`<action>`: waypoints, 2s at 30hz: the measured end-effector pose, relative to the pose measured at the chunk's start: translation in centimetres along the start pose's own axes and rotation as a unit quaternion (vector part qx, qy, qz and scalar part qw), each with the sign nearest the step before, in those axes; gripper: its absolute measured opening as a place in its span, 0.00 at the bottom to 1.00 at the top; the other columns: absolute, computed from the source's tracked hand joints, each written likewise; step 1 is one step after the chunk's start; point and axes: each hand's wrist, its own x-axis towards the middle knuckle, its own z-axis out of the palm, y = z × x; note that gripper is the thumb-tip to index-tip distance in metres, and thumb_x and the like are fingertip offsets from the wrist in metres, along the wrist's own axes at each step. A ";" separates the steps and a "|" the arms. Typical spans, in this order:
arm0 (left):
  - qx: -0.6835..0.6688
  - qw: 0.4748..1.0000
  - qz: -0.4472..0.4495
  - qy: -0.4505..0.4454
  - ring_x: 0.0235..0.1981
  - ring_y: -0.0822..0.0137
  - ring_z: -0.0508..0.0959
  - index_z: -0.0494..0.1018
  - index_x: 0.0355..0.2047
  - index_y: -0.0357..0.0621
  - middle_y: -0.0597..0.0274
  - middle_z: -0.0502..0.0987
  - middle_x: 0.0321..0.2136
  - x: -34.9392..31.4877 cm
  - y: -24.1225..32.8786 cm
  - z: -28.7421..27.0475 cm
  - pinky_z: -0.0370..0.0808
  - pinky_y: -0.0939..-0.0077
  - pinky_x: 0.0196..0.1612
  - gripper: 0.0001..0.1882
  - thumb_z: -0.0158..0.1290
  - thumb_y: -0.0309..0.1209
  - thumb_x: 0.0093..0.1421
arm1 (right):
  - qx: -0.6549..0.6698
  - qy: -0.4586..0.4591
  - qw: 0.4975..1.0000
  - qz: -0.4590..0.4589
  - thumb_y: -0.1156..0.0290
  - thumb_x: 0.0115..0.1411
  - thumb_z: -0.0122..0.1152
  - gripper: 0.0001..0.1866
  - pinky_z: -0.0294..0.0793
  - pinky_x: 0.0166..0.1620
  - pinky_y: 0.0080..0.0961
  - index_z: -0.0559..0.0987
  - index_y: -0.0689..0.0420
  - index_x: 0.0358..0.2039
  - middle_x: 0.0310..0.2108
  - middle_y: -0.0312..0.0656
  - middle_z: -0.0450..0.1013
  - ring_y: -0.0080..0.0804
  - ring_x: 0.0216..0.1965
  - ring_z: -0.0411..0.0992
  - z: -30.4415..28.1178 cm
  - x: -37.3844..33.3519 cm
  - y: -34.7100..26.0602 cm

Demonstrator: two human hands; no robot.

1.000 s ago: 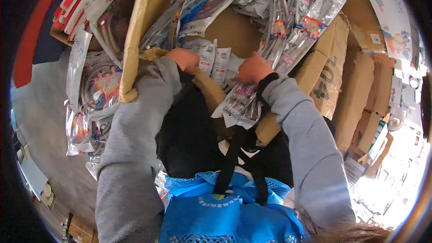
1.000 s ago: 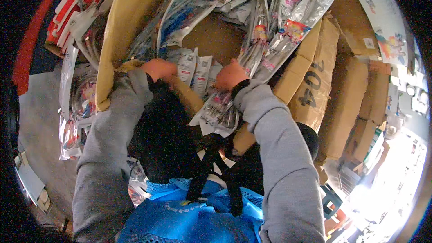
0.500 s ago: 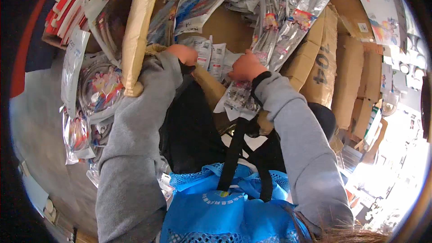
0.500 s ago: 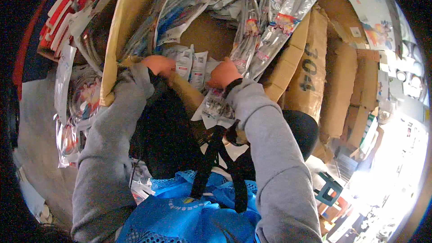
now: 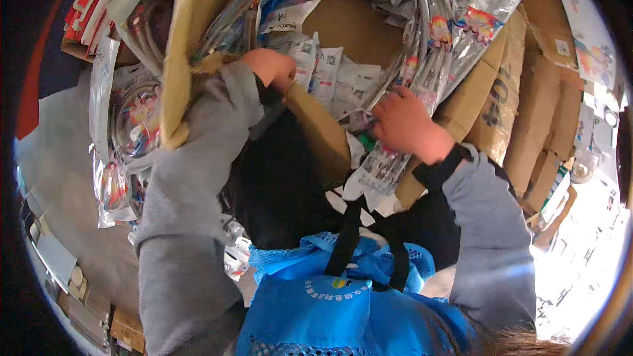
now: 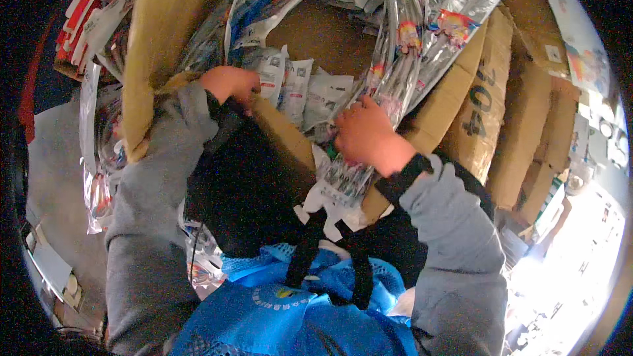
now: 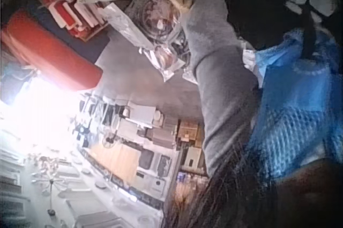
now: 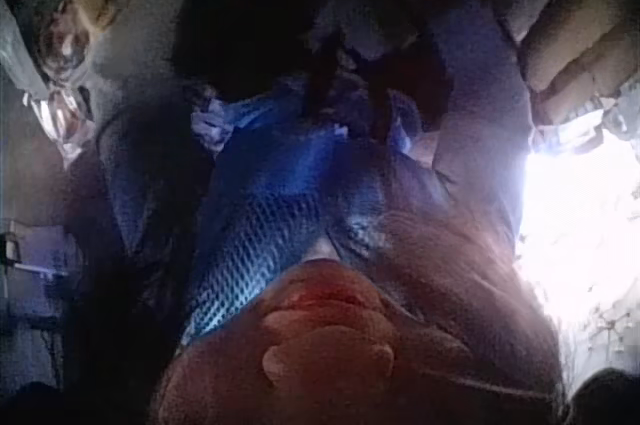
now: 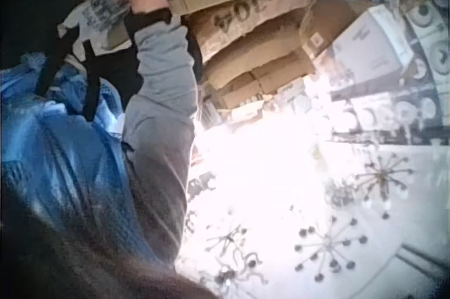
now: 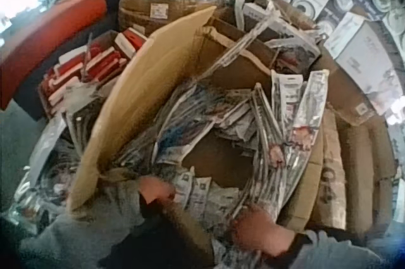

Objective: The recorder is sorting and organizing packaged appliance parts or hardware accessories into a large cardboard container.

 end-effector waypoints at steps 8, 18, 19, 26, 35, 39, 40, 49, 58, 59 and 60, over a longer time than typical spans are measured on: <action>-0.050 0.953 0.236 0.184 0.34 0.52 0.74 0.74 0.31 0.41 0.50 0.74 0.30 13.0 6.8 2.7 0.70 0.60 0.37 0.16 0.54 0.29 0.38 | 0.008 -0.012 1.000 -0.022 0.62 0.45 0.51 0.15 0.54 0.53 0.35 0.73 0.59 0.30 0.30 0.40 0.69 0.34 0.40 0.65 0.2 -1.0 0.6; -0.180 0.982 -0.031 -0.039 0.41 0.59 0.73 0.74 0.38 0.53 0.57 0.72 0.41 19.9 7.8 4.9 0.70 0.66 0.43 0.22 0.55 0.38 0.39 | 0.055 0.059 0.997 0.010 0.64 0.43 0.52 0.14 0.54 0.54 0.33 0.72 0.59 0.29 0.29 0.40 0.68 0.34 0.39 0.65 0.2 -1.4 0.3; -0.183 0.981 -0.018 -0.058 0.41 0.59 0.73 0.74 0.38 0.53 0.57 0.72 0.41 19.6 8.2 4.6 0.70 0.66 0.43 0.22 0.55 0.38 0.39 | 0.060 0.055 0.997 0.011 0.64 0.43 0.52 0.14 0.54 0.54 0.33 0.72 0.59 0.29 0.29 0.40 0.68 0.34 0.39 0.65 0.1 -1.4 0.3; -0.054 0.998 0.031 -0.008 0.40 0.58 0.74 0.74 0.37 0.50 0.57 0.73 0.40 18.4 10.3 3.6 0.70 0.66 0.42 0.18 0.52 0.39 0.44 | 0.058 0.042 0.997 0.009 0.64 0.42 0.53 0.14 0.54 0.53 0.34 0.72 0.59 0.29 0.29 0.40 0.68 0.33 0.39 0.65 -0.1 -1.2 0.2; -0.134 0.987 0.064 -0.064 0.40 0.60 0.74 0.73 0.39 0.51 0.59 0.72 0.42 18.9 9.0 4.0 0.69 0.67 0.42 0.20 0.52 0.45 0.46 | 0.057 0.067 0.996 -0.007 0.64 0.43 0.53 0.14 0.56 0.53 0.34 0.72 0.59 0.29 0.28 0.40 0.68 0.34 0.38 0.66 -0.3 -1.5 0.4; -0.121 0.985 0.059 -0.104 0.39 0.59 0.73 0.73 0.40 0.52 0.59 0.73 0.41 17.4 7.4 3.3 0.68 0.67 0.42 0.24 0.55 0.48 0.43 | 0.057 0.073 0.996 -0.015 0.64 0.44 0.52 0.13 0.56 0.52 0.34 0.72 0.59 0.28 0.28 0.41 0.68 0.34 0.38 0.66 -0.5 -1.8 0.5; -0.109 0.989 0.042 -0.087 0.39 0.59 0.73 0.73 0.40 0.52 0.59 0.73 0.41 16.9 6.6 3.1 0.68 0.67 0.42 0.24 0.55 0.48 0.43 | 0.054 0.082 0.995 -0.022 0.64 0.44 0.52 0.13 0.57 0.52 0.33 0.72 0.59 0.28 0.28 0.41 0.68 0.34 0.37 0.66 -0.5 -1.9 0.5; -0.144 0.983 0.084 -0.072 0.36 0.60 0.74 0.71 0.39 0.41 0.56 0.75 0.34 14.9 2.3 1.7 0.67 0.72 0.39 0.31 0.60 0.48 0.36 | 0.055 0.115 0.991 -0.030 0.66 0.43 0.51 0.11 0.58 0.51 0.33 0.71 0.59 0.27 0.26 0.41 0.68 0.36 0.36 0.66 -0.5 -2.2 0.5; -0.157 0.982 0.087 0.066 0.27 0.63 0.76 0.74 0.32 0.37 0.55 0.76 0.26 11.3 1.3 -1.1 0.71 0.72 0.31 0.23 0.60 0.43 0.40 | 0.075 0.135 0.987 -0.033 0.67 0.43 0.52 0.10 0.58 0.51 0.34 0.71 0.58 0.25 0.26 0.41 0.67 0.36 0.36 0.66 -0.5 -2.4 0.6; -0.169 0.980 0.086 0.064 0.29 0.57 0.74 0.72 0.32 0.34 0.51 0.75 0.28 11.0 1.4 -1.2 0.69 0.68 0.33 0.29 0.59 0.48 0.37 | 0.079 0.153 0.984 -0.039 0.67 0.43 0.52 0.10 0.58 0.51 0.34 0.71 0.58 0.25 0.26 0.41 0.67 0.36 0.36 0.66 -0.5 -2.4 0.6; -0.173 0.979 0.087 0.061 0.29 0.57 0.74 0.72 0.32 0.34 0.51 0.75 0.28 10.7 1.3 -1.4 0.69 0.68 0.33 0.29 0.59 0.48 0.37 | 0.079 0.138 0.987 -0.038 0.67 0.43 0.52 0.10 0.58 0.51 0.34 0.71 0.58 0.26 0.26 0.41 0.67 0.36 0.36 0.66 -0.5 -2.4 0.7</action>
